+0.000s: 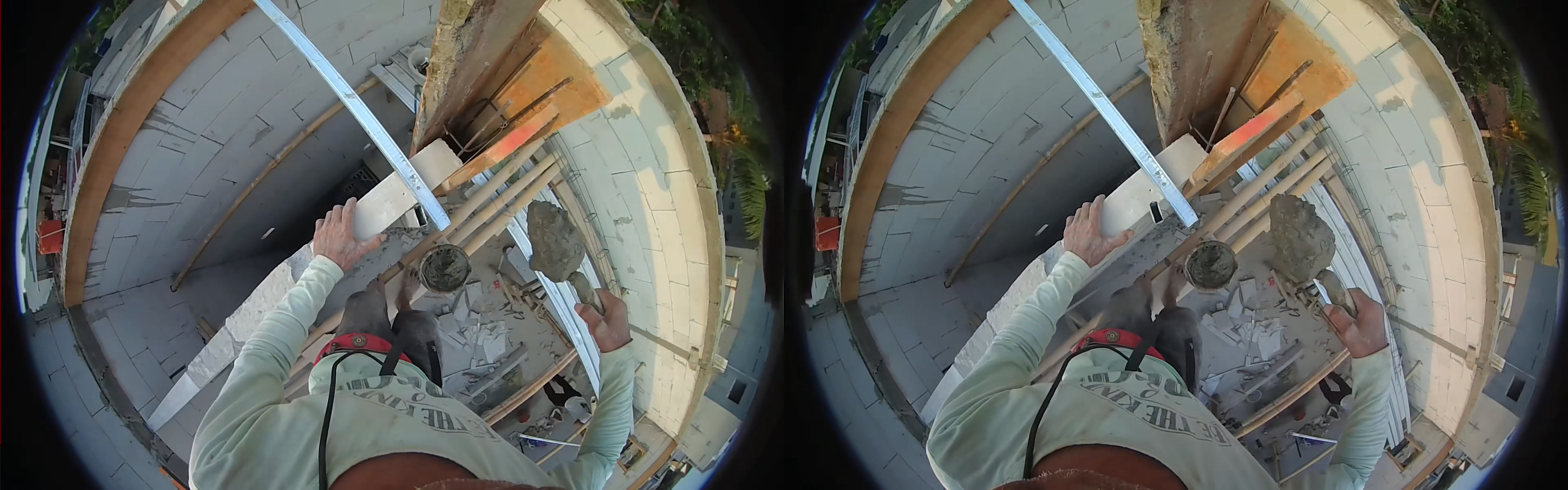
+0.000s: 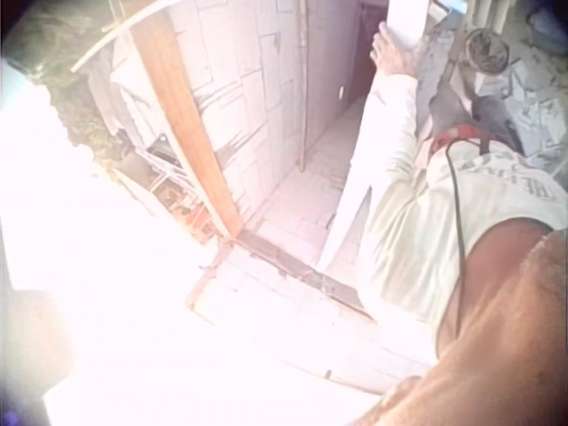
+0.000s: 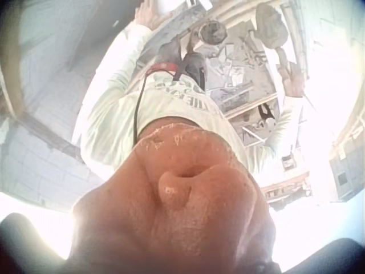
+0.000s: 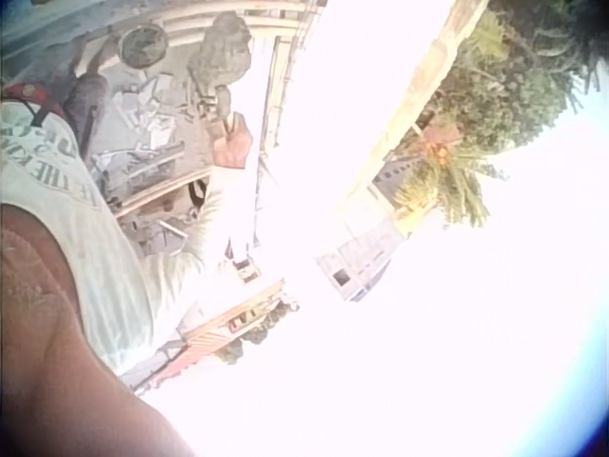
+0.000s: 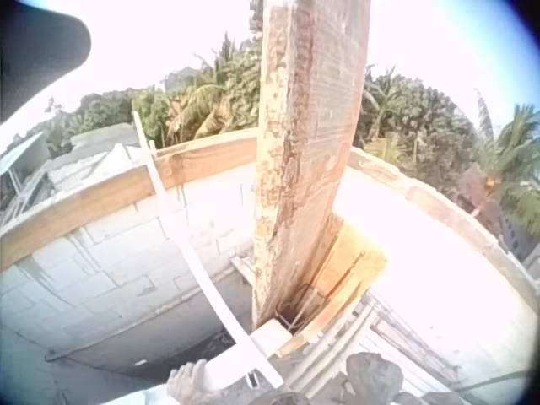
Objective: The person applies mortar to a vertical surface and then places a brick onto the mortar bed using a trowel and their hands.
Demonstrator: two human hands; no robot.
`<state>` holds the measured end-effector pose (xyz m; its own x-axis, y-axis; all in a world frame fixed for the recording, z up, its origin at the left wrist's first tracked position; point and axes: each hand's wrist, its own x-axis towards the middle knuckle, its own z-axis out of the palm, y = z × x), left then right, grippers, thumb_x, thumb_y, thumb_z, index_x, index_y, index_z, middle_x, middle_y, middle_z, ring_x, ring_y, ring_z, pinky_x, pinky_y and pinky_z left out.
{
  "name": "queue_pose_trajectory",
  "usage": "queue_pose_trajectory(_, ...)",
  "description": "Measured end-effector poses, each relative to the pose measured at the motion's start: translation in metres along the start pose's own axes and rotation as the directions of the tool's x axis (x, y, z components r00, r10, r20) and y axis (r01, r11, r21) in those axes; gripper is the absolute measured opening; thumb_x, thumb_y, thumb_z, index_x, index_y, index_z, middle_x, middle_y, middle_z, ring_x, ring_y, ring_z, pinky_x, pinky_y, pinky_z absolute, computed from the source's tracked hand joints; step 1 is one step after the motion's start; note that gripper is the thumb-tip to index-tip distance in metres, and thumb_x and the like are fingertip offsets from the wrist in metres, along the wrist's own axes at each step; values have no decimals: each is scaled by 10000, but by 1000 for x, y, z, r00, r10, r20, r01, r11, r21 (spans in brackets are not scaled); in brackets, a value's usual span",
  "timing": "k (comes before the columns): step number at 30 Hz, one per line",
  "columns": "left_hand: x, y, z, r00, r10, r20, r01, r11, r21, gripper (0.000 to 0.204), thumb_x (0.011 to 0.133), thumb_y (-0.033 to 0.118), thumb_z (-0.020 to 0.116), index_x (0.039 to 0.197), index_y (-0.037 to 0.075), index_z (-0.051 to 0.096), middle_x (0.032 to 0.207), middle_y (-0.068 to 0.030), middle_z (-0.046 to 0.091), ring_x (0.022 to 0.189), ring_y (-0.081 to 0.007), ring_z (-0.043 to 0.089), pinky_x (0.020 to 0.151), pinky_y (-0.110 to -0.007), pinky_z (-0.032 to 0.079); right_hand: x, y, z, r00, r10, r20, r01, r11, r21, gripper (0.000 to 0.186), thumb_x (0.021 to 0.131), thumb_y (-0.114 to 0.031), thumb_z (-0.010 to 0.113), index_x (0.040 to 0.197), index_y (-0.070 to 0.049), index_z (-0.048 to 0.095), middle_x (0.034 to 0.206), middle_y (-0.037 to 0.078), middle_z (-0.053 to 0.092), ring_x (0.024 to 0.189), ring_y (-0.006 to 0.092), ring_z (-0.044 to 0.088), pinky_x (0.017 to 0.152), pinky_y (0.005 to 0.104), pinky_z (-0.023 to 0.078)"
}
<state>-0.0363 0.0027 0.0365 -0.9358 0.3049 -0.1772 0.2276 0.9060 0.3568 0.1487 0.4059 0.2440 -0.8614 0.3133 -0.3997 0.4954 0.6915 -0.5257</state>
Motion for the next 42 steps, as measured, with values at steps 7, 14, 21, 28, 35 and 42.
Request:
queue_pose_trajectory(7, -6, -5, -2, 999, 7, -37, -7, 1000, 20, 930, 668, 639, 683, 1332, 53, 398, 1086, -112, 540, 1036, -264, 547, 862, -422, 410, 45, -117, -80, 847, -420, -327, 179, 803, -569, 264, 786, -175, 692, 994, -48, 592, 737, 159, 628, 636, 355, 603, 582, 405, 463)
queue_pose_trajectory(14, -3, -6, 10, 995, 51, -85, -51, 999, 2, 949, 660, 653, 673, 1341, 50, 403, 1080, -112, 525, 1032, -268, 534, 853, -411, 401, 124, -144, -56, 673, -702, -233, -69, 254, -965, 434, 712, -202, 742, 1100, -162, 550, 875, 28, 535, 844, 222, 587, 699, 376, 464)
queue_pose_trajectory(21, -6, -5, 3, 1000, -22, 6, 22, 1000, 23, 977, 662, 687, 655, 1347, 35, 410, 1075, -108, 519, 1040, -270, 530, 867, -410, 393, 119, -135, -65, 585, -746, -317, -72, 342, -937, 414, 721, -197, 738, 1097, -162, 568, 880, 34, 560, 820, 237, 598, 676, 386, 465)
queue_pose_trajectory(28, -5, -1, 7, 1000, 10, -11, -9, 999, 43, 965, 668, 708, 651, 1337, 59, 401, 1082, -116, 539, 1041, -281, 543, 871, -421, 414, 84, -48, -27, 748, -379, -545, 219, 916, -336, 282, 783, -83, 694, 1049, -51, 606, 859, 92, 619, 741, 199, 598, 704, 301, 480)
queue_pose_trajectory(35, 3, -1, 15, 997, 14, -71, -9, 997, 83, 1007, 643, 732, 667, 1319, 26, 423, 1107, -147, 550, 1041, -325, 552, 886, -457, 420, 37, 83, 64, 959, 27, -282, -21, 1000, 23, 368, 750, -198, 709, 1047, -13, 593, 780, 110, 602, 696, 221, 558, 688, 320, 458)
queue_pose_trajectory(42, 2, -11, 31, 996, -35, -84, 30, 998, -56, 993, 643, 570, 791, 1322, -45, 407, 1179, -181, 538, 1098, -323, 546, 933, -439, 428, 68, 257, 271, 841, 538, 64, -503, 819, -278, 384, 790, -281, 648, 1102, -67, 581, 1024, 203, 657, 973, 368, 630, 861, 463, 486)
